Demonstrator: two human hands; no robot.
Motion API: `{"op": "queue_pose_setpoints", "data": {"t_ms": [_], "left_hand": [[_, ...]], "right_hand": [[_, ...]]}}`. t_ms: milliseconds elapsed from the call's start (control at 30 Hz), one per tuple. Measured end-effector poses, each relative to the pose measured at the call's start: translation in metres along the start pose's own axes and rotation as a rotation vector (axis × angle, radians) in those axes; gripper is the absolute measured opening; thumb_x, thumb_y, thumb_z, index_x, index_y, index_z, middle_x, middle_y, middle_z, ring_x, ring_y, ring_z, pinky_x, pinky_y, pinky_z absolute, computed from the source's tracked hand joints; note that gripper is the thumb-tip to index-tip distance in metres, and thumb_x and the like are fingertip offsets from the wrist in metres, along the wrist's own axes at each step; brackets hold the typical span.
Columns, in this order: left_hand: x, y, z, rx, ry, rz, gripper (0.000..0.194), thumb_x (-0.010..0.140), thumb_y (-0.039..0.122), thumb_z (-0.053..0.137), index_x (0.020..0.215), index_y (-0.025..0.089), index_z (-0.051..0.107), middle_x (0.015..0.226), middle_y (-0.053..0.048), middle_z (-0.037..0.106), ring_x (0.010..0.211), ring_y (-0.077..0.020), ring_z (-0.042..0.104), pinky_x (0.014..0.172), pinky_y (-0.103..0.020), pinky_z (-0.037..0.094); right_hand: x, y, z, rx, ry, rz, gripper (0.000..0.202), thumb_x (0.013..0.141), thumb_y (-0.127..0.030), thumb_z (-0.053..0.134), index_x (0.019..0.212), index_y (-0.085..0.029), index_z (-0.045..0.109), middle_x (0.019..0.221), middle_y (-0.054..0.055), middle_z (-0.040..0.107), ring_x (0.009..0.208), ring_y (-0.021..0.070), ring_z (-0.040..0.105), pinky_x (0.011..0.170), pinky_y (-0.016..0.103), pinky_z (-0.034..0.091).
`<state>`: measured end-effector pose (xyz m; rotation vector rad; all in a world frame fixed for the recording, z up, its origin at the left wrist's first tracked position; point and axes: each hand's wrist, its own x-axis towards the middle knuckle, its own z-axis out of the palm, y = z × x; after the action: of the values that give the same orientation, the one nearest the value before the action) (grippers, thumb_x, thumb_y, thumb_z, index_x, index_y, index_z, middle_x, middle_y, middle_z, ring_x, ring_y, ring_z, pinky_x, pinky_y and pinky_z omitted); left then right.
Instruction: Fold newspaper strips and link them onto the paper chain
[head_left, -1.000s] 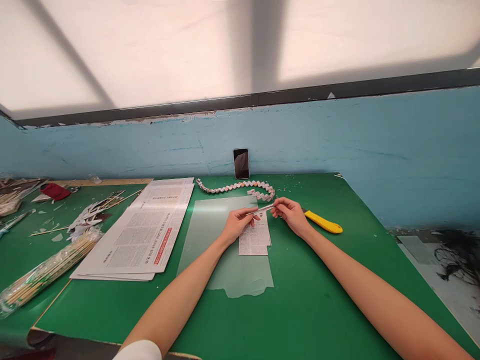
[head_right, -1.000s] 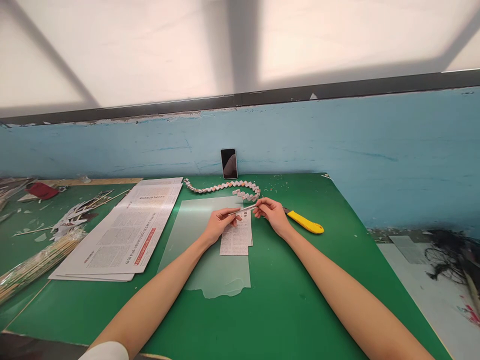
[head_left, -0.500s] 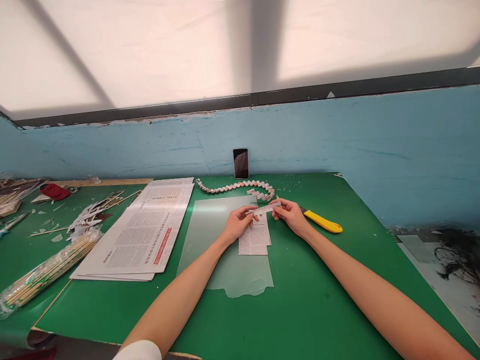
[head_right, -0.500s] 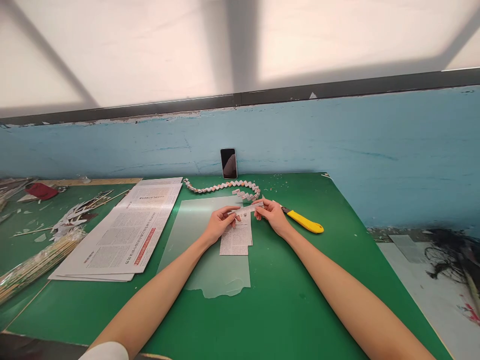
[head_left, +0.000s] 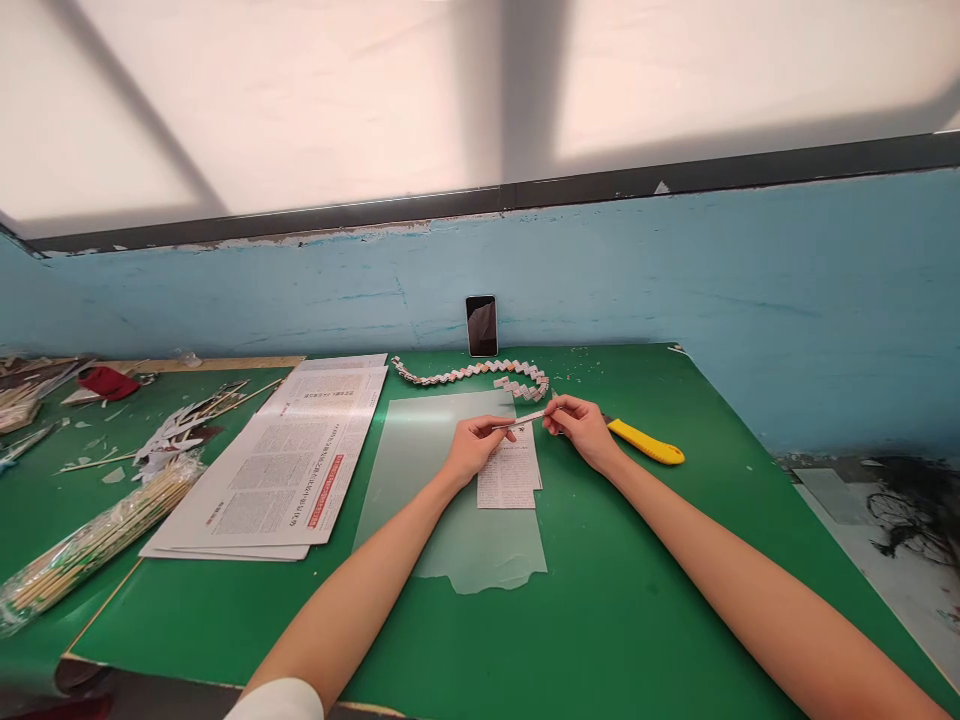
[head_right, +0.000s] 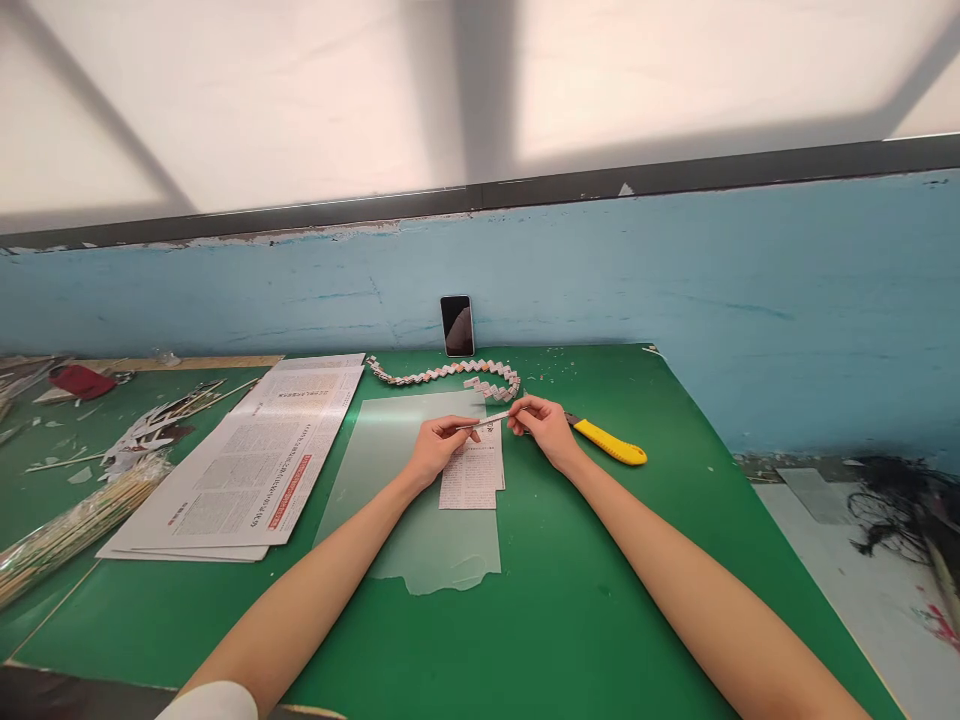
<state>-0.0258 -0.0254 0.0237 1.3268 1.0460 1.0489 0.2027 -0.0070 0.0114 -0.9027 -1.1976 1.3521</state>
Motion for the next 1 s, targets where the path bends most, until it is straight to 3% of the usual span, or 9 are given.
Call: {"op": "queue_pose_setpoints", "data": {"t_ms": [133,233,300,367,500,700,1000], "left_hand": [[-0.002,0.001,0.0,0.032,-0.021,0.029,0.025,0.081,0.027,0.068,0.1,0.015,0.08,0.079,-0.006,0.075,0.053,-0.009,0.049,0.052,-0.024,0.036],[-0.003,0.001,0.0,0.03,-0.096,0.045,0.026,0.082,0.031,0.072,0.103,0.016,0.078,0.087,-0.008,0.076,0.074,-0.0158,0.066,0.068,-0.027,0.048],[-0.003,0.001,-0.001,0.012,-0.134,0.045,0.03,0.08,0.035,0.077,0.104,0.017,0.076,0.097,-0.009,0.077,0.087,-0.0192,0.07,0.078,-0.029,0.052],[-0.002,0.001,-0.001,0.026,-0.142,0.032,0.032,0.081,0.041,0.078,0.102,0.017,0.076,0.098,-0.01,0.076,0.088,-0.0194,0.069,0.078,-0.029,0.052],[-0.001,0.001,-0.002,0.09,-0.144,-0.012,0.041,0.091,0.054,0.063,0.098,0.015,0.075,0.082,-0.008,0.074,0.07,-0.0151,0.061,0.066,-0.027,0.046],[0.001,-0.003,-0.003,0.154,-0.2,0.0,0.045,0.093,0.051,0.062,0.124,0.02,0.071,0.078,-0.004,0.072,0.075,-0.0173,0.062,0.073,-0.029,0.046],[0.003,-0.009,-0.003,0.205,-0.22,-0.001,0.042,0.093,0.05,0.062,0.117,0.019,0.074,0.079,-0.004,0.071,0.08,-0.0188,0.063,0.081,-0.031,0.048]], "right_hand": [[0.0,0.001,0.0,-0.004,-0.001,0.005,0.017,0.08,-0.036,0.074,0.083,-0.019,0.069,0.071,0.002,0.068,0.063,0.0147,0.057,0.062,0.028,0.047],[-0.001,0.004,-0.002,-0.011,-0.022,-0.029,0.016,0.082,-0.035,0.071,0.084,-0.02,0.068,0.073,0.002,0.066,0.065,0.0152,0.057,0.064,0.029,0.048],[-0.002,0.006,-0.004,-0.02,-0.044,-0.06,0.016,0.085,-0.036,0.069,0.087,-0.02,0.068,0.076,0.002,0.066,0.067,0.0157,0.058,0.065,0.029,0.048],[-0.003,0.007,-0.005,-0.033,-0.065,-0.087,0.018,0.088,-0.038,0.067,0.089,-0.02,0.068,0.078,0.002,0.065,0.069,0.0161,0.058,0.066,0.029,0.048],[-0.005,0.004,-0.002,-0.102,-0.075,-0.114,0.024,0.089,-0.044,0.069,0.087,-0.021,0.067,0.078,0.002,0.064,0.068,0.0166,0.058,0.066,0.03,0.048],[-0.009,-0.006,0.006,-0.196,-0.018,-0.117,0.034,0.086,-0.055,0.072,0.095,-0.022,0.066,0.075,0.002,0.063,0.069,0.0191,0.058,0.066,0.033,0.05],[-0.008,-0.007,0.0,-0.179,-0.147,-0.074,0.037,0.092,-0.055,0.067,0.099,-0.019,0.074,0.073,0.002,0.063,0.069,0.0169,0.054,0.069,0.031,0.046]]}}
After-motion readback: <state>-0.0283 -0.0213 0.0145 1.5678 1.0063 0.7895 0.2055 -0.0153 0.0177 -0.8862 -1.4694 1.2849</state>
